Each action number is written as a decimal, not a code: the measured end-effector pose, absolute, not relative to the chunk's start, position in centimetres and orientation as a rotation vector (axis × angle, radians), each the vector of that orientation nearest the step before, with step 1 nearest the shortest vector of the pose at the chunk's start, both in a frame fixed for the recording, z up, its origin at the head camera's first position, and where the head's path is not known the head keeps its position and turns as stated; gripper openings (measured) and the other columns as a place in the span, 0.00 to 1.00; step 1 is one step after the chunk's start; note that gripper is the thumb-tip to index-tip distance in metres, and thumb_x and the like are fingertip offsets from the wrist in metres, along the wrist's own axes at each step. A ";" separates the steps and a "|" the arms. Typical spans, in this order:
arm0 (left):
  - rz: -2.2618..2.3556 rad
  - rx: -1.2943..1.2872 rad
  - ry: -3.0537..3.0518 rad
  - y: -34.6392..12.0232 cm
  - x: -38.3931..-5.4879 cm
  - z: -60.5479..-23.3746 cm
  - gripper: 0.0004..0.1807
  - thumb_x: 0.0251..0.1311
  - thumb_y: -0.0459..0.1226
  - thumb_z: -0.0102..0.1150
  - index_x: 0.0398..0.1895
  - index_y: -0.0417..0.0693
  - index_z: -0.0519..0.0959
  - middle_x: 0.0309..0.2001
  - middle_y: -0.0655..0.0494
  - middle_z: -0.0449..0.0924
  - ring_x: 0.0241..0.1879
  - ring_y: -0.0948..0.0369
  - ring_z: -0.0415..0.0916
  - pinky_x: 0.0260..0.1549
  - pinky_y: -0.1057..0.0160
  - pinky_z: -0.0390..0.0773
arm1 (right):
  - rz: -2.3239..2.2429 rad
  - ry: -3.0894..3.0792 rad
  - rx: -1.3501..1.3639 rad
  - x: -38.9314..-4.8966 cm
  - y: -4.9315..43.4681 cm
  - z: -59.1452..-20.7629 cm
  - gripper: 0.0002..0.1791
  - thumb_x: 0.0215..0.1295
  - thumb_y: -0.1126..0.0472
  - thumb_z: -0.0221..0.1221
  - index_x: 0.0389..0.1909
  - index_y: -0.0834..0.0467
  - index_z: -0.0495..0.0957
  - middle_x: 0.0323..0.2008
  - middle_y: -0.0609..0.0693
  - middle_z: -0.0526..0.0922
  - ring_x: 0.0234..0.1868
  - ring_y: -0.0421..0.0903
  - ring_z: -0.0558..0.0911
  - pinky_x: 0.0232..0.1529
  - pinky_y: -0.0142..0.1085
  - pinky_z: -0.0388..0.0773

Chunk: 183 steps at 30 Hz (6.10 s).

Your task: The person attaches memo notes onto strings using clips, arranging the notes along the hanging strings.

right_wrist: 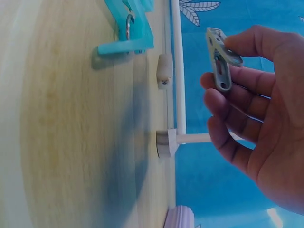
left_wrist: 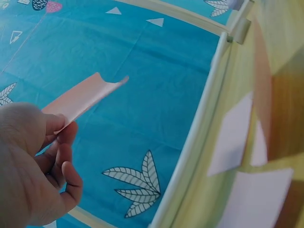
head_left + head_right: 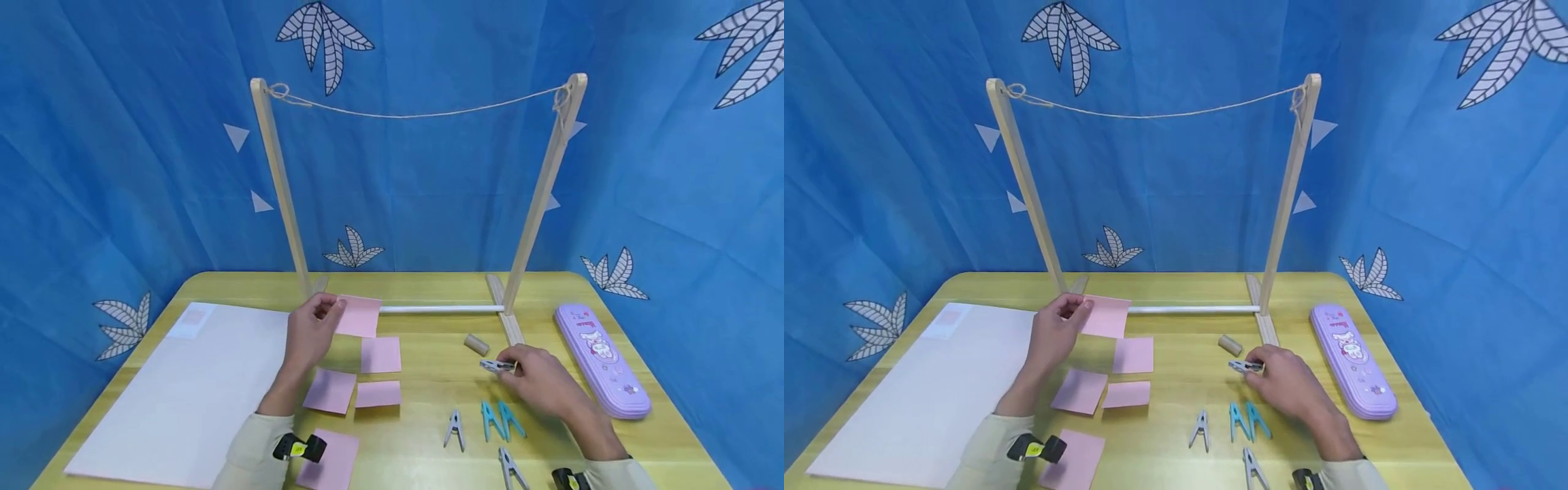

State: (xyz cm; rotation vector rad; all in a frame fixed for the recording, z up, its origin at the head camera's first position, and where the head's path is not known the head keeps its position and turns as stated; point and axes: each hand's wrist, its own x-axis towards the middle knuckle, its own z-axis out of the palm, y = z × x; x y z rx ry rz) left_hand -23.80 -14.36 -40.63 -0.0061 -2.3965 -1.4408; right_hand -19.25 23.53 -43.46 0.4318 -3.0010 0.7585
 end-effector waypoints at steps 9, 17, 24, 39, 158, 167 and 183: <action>-1.426 -0.091 -2.327 -13.0 -25.0 -38.8 0.10 0.64 0.45 0.60 0.43 0.52 0.82 0.32 0.54 0.82 0.31 0.59 0.75 0.30 0.66 0.75 | 0.734 -2.800 0.491 -19.3 23.1 -44.3 0.08 0.63 0.58 0.63 0.42 0.52 0.83 0.30 0.39 0.76 0.30 0.37 0.71 0.30 0.30 0.69; -1.463 -0.095 -2.280 -11.8 -26.2 -37.1 0.12 0.65 0.49 0.58 0.39 0.53 0.82 0.28 0.54 0.78 0.29 0.59 0.71 0.28 0.66 0.72 | 0.724 -2.660 0.512 -20.0 22.8 -43.9 0.15 0.56 0.59 0.69 0.45 0.56 0.83 0.33 0.46 0.83 0.33 0.41 0.80 0.32 0.36 0.78; -1.585 -0.121 -2.154 -11.3 -27.4 -36.8 0.14 0.62 0.51 0.61 0.38 0.52 0.83 0.26 0.55 0.76 0.25 0.60 0.69 0.22 0.69 0.67 | 0.903 -2.480 0.444 -20.6 21.8 -42.7 0.18 0.53 0.62 0.71 0.46 0.57 0.82 0.37 0.51 0.87 0.34 0.47 0.86 0.36 0.42 0.83; -1.569 -0.075 -2.114 -11.7 -29.7 -34.8 0.14 0.65 0.49 0.57 0.41 0.49 0.83 0.29 0.55 0.75 0.30 0.60 0.68 0.24 0.70 0.65 | 1.260 -2.210 0.503 -23.3 18.4 -34.7 0.20 0.56 0.64 0.69 0.51 0.56 0.81 0.42 0.54 0.86 0.38 0.28 0.80 0.45 0.18 0.75; -1.664 -0.289 -1.740 -12.9 -36.8 -20.8 0.15 0.75 0.43 0.40 0.51 0.44 0.71 0.43 0.55 0.71 0.41 0.65 0.69 0.37 0.70 0.70 | 0.366 -2.461 0.880 -34.6 0.3 -9.7 0.17 0.74 0.57 0.48 0.56 0.53 0.79 0.50 0.49 0.84 0.40 0.43 0.78 0.28 0.31 0.68; -1.720 -0.255 -1.712 -12.6 -36.8 -21.0 0.15 0.75 0.44 0.40 0.51 0.44 0.71 0.44 0.55 0.73 0.40 0.64 0.72 0.35 0.70 0.74 | 0.323 -2.479 0.928 -34.8 0.0 -9.4 0.16 0.74 0.57 0.50 0.55 0.55 0.80 0.49 0.52 0.84 0.39 0.45 0.78 0.29 0.32 0.69; -1.723 -0.272 -1.703 -12.4 -37.1 -21.0 0.15 0.75 0.44 0.40 0.51 0.44 0.72 0.41 0.57 0.72 0.39 0.64 0.72 0.35 0.70 0.73 | 0.310 -2.587 0.903 -35.2 -0.1 -9.4 0.18 0.75 0.56 0.48 0.59 0.53 0.77 0.54 0.51 0.81 0.44 0.44 0.77 0.37 0.31 0.73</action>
